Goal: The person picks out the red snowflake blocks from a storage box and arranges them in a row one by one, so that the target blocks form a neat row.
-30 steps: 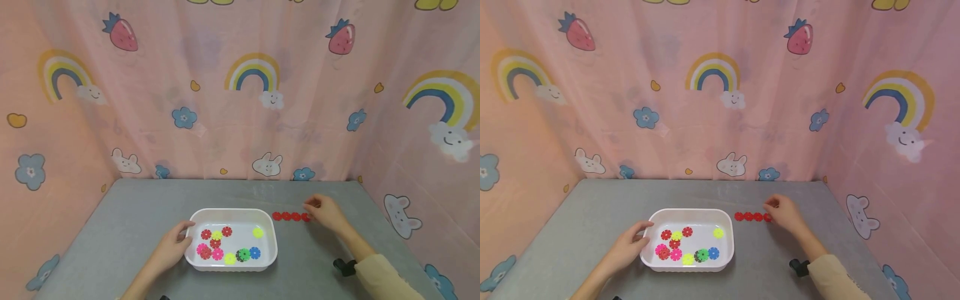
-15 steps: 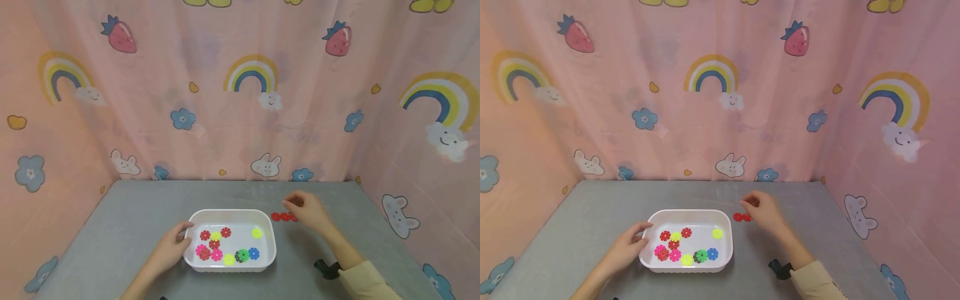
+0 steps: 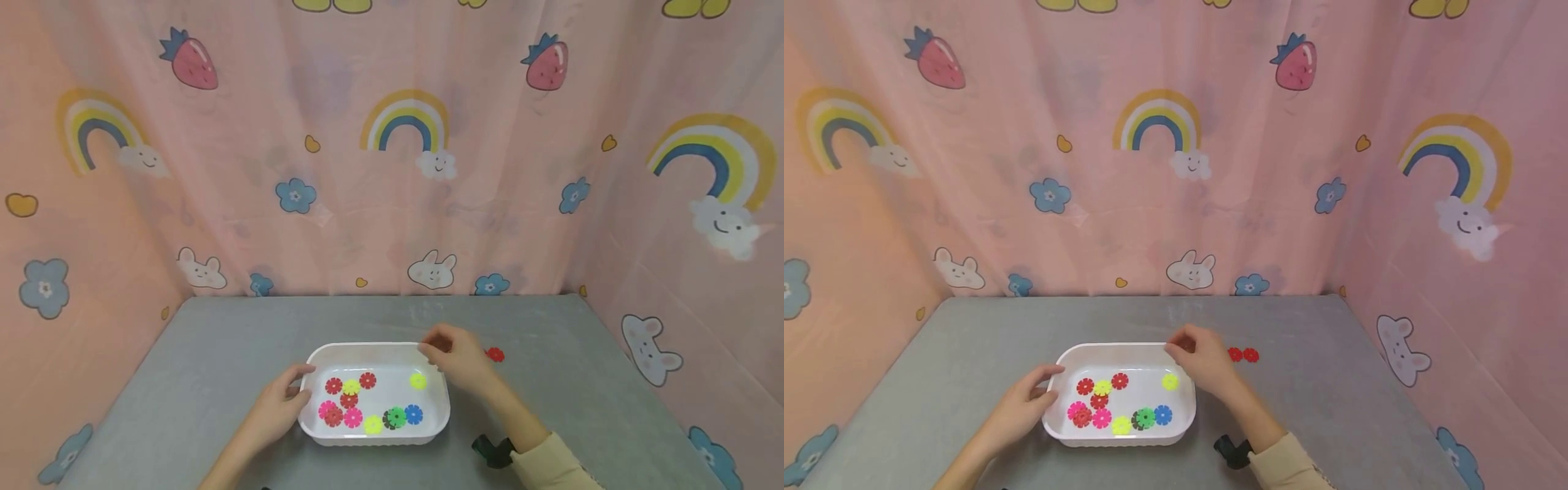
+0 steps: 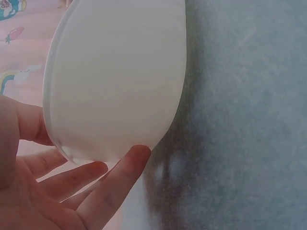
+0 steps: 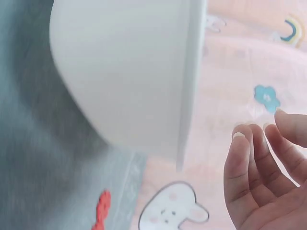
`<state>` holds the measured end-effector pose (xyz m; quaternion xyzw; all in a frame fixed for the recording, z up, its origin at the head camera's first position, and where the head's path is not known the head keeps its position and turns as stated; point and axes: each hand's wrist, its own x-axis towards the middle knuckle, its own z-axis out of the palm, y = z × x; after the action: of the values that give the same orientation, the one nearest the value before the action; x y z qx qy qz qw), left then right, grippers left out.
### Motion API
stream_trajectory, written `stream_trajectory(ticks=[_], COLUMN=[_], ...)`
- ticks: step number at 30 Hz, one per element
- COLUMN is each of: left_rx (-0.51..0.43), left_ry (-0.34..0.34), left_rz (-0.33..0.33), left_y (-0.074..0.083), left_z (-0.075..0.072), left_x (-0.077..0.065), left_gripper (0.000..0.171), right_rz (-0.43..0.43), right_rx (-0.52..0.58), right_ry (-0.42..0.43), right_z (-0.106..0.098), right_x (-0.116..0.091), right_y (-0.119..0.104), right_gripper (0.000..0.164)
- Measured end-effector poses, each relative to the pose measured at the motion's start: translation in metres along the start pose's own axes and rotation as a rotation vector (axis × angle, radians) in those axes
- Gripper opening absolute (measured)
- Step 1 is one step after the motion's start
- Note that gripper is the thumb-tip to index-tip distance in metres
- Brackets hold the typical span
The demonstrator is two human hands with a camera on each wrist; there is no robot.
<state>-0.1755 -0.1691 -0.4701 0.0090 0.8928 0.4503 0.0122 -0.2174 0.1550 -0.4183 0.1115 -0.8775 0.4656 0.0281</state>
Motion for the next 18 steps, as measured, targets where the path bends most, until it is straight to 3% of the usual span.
stream_trajectory(ticks=[9, 18], left_rx=[-0.009, -0.011], left_ry=[0.000, 0.002], left_rz=[-0.004, 0.008], left_y=[0.001, 0.001], left_z=[-0.001, -0.001], left_x=[-0.001, -0.001], left_gripper=[0.037, 0.036], right_rz=[-0.084, -0.054], right_rx=[-0.043, -0.080], right_ry=[-0.049, -0.177], right_z=[0.031, 0.052], right_x=[0.000, 0.010], right_y=[-0.006, -0.008], right_gripper=[0.013, 0.019])
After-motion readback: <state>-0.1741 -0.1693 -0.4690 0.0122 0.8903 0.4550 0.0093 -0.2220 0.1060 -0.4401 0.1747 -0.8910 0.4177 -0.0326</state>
